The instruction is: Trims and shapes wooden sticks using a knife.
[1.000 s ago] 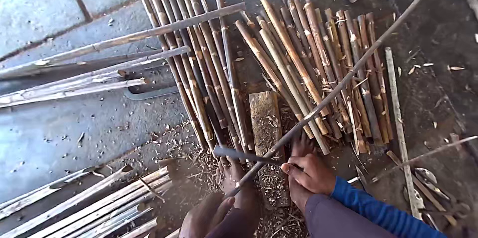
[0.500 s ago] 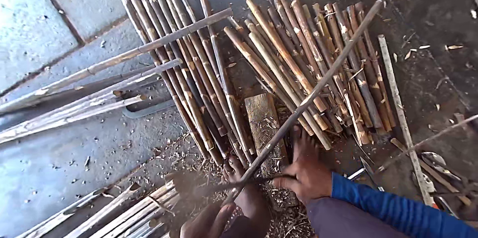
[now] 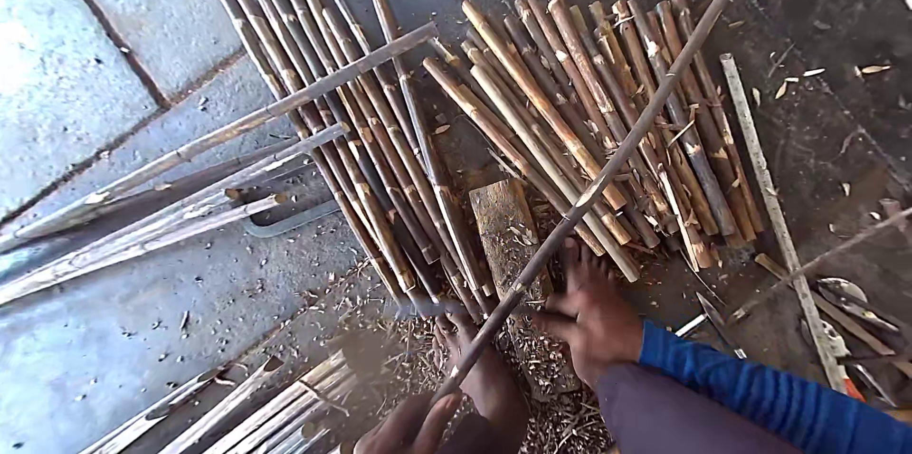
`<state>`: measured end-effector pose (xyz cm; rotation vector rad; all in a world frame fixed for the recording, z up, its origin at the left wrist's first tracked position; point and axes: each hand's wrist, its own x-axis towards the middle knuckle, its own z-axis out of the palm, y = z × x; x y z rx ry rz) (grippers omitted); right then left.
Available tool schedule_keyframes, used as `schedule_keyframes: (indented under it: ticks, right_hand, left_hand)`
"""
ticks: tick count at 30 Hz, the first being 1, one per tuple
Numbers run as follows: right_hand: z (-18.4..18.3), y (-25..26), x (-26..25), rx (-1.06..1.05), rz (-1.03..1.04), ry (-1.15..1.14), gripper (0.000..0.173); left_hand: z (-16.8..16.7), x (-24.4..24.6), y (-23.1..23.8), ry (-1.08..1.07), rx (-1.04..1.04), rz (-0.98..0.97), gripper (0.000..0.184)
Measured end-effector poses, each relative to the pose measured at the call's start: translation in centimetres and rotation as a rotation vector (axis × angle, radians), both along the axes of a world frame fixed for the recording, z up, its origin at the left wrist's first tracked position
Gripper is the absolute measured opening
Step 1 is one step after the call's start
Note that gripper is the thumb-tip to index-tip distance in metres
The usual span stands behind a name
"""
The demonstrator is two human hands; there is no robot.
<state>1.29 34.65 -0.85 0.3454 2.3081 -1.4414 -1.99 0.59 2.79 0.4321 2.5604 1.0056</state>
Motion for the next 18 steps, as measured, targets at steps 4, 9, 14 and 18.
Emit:
schedule_keyframes:
  ticks: [4,9,14,18]
  right_hand:
    - [-0.5,0.4,-0.5,-0.029,-0.123,0.028,0.047]
    - [-0.5,0.8,-0.4,-0.102,-0.251,0.069,0.044]
    - [-0.4,-0.2,0.6,-0.039,0.097,-0.008,0.052]
    - [0.0,0.6,-0.4,-0.154,-0.197,0.059,0.037]
  left_hand:
    - [-0.2,0.2,-0.1,0.035,0.041,0.038,0.041]
    - [0.1,-0.6,0.1,-0.068,0.044,-0.001,0.04]
    - [-0.3,-0.9,0.3,-0.133,0.079,-0.038,0.04]
    - [-0.3,-1.4,0.4,-0.158,0.087,-0.069,0.043]
